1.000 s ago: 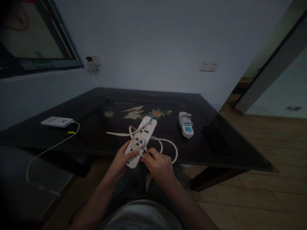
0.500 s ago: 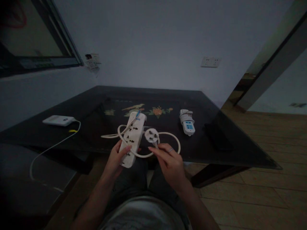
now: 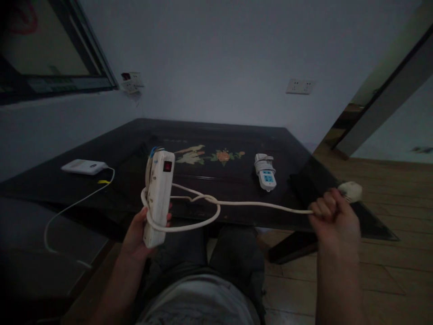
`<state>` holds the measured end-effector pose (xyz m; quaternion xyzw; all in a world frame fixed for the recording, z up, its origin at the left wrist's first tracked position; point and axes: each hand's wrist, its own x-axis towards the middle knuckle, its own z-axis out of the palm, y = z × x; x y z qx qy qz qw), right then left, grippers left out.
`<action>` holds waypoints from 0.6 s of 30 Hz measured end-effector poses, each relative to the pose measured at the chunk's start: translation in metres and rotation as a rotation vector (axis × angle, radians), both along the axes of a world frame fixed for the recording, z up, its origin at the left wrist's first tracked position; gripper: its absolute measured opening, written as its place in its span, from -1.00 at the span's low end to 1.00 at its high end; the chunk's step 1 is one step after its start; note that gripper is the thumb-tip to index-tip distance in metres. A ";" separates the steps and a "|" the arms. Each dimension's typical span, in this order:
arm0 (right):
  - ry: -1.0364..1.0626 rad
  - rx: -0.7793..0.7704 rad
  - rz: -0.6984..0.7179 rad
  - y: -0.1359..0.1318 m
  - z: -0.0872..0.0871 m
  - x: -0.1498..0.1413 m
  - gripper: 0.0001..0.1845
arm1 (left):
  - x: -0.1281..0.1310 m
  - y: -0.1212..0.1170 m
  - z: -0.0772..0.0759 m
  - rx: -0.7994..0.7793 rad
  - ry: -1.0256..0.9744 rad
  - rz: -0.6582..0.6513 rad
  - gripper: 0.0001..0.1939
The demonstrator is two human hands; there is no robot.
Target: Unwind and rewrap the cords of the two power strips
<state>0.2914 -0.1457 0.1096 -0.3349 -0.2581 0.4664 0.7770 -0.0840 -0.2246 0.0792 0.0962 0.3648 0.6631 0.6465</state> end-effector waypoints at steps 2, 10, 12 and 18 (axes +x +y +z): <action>0.087 -0.055 0.044 0.002 0.003 0.015 -0.61 | -0.002 -0.004 0.001 0.023 -0.018 0.024 -0.74; 0.126 -0.141 0.065 0.022 -0.005 0.050 -0.54 | -0.014 -0.013 -0.016 0.261 -0.144 -0.054 -0.66; 0.131 -0.163 0.073 0.031 -0.010 0.057 -0.55 | -0.015 -0.014 -0.016 0.307 -0.239 -0.089 -0.58; 0.072 -0.180 0.038 0.045 -0.019 0.081 -0.50 | -0.009 -0.025 -0.001 0.182 -0.713 -0.154 -0.65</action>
